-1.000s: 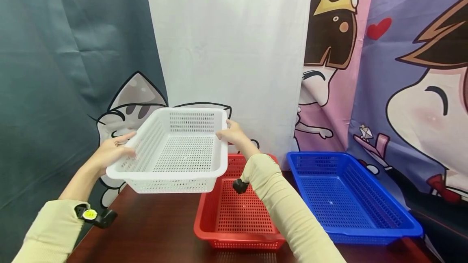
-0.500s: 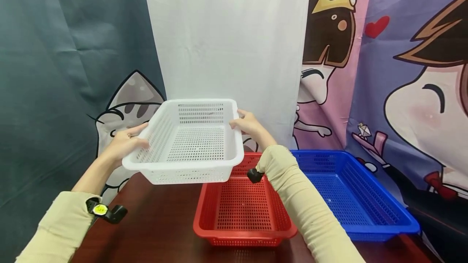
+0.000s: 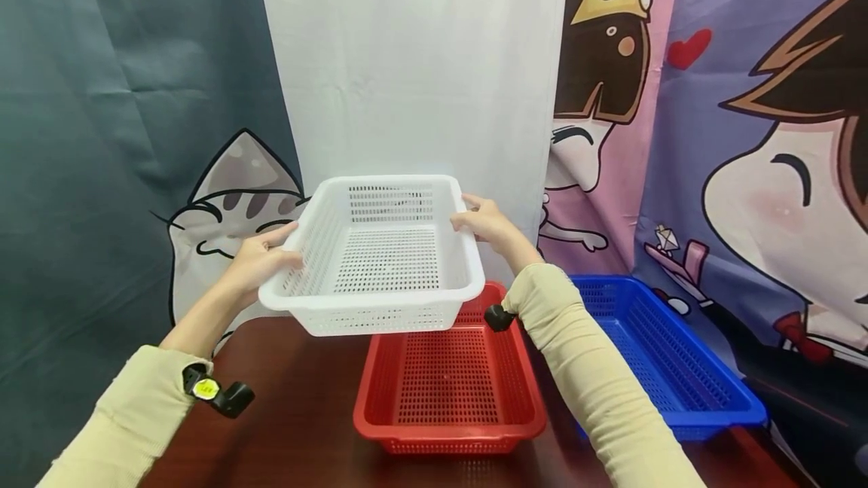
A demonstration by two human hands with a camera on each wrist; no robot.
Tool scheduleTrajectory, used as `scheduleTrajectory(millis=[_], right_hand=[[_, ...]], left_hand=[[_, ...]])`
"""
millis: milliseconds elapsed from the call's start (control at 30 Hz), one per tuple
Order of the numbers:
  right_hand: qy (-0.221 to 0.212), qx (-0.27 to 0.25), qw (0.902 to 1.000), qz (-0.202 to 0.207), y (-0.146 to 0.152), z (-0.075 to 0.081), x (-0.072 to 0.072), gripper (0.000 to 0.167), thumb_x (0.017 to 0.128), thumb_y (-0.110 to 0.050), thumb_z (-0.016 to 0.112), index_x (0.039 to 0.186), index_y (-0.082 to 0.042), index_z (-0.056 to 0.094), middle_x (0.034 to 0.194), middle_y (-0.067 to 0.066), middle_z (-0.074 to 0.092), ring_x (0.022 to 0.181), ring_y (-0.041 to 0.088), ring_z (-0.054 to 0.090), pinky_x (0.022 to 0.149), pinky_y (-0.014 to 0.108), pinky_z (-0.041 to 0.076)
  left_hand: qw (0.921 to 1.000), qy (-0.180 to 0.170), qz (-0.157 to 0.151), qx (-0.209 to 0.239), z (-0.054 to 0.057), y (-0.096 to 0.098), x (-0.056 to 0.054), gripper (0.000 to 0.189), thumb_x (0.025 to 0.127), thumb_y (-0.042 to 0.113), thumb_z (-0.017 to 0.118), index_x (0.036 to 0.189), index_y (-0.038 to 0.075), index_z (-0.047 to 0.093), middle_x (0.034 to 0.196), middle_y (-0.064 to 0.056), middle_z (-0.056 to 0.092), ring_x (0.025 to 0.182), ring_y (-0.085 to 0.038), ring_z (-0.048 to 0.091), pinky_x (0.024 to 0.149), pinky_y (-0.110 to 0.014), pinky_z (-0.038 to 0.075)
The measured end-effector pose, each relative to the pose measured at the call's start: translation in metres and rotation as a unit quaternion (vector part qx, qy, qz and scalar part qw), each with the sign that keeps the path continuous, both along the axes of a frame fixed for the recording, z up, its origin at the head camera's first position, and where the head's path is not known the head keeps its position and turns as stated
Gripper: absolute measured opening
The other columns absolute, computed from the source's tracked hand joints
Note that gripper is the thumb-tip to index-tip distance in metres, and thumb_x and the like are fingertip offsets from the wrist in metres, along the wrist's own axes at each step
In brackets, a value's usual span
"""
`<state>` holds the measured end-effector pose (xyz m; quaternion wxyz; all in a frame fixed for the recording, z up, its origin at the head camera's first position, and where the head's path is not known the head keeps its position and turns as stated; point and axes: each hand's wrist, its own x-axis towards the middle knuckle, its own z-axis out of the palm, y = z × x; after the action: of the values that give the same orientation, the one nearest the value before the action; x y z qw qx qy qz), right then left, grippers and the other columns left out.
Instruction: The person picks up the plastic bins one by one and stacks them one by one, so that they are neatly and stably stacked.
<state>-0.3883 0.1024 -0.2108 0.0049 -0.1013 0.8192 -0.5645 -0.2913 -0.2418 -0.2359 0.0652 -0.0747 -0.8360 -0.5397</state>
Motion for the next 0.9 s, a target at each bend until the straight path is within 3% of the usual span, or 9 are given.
scheduleTrajectory(millis=[367,633,900], right_hand=[[0.000,0.019,0.9997,-0.013,0.025,0.003,0.000,0.084,0.077,-0.006,0.056,0.155,-0.013,0.026,0.144,0.019,0.050,0.113,0.025,0.057,0.102,0.043,0.050],[0.000,0.022,0.9997,-0.014,0.036,0.002,0.002,0.083,0.080,-0.007,0.057,0.156,-0.015,0.025,0.145,0.021,0.049,0.116,0.028,0.055,0.104,0.046,0.048],[-0.002,0.031,0.9995,-0.010,0.044,-0.004,0.005,0.084,0.079,-0.008,0.057,0.156,-0.015,0.024,0.145,0.022,0.049,0.115,0.028,0.055,0.103,0.046,0.049]], left_hand=[[0.9997,0.012,-0.004,0.019,0.001,0.022,-0.009,0.082,0.080,0.001,0.058,0.154,0.010,0.026,0.139,-0.033,0.049,0.091,-0.002,0.060,0.074,-0.016,0.053],[0.9997,0.010,-0.004,0.024,-0.001,0.030,-0.013,0.083,0.079,0.000,0.058,0.154,0.010,0.027,0.134,-0.033,0.054,0.090,-0.005,0.062,0.073,-0.018,0.054],[0.9993,-0.002,-0.015,0.035,-0.009,0.035,-0.016,0.082,0.081,0.000,0.058,0.155,0.012,0.026,0.137,-0.031,0.052,0.091,-0.004,0.063,0.075,-0.019,0.055]])
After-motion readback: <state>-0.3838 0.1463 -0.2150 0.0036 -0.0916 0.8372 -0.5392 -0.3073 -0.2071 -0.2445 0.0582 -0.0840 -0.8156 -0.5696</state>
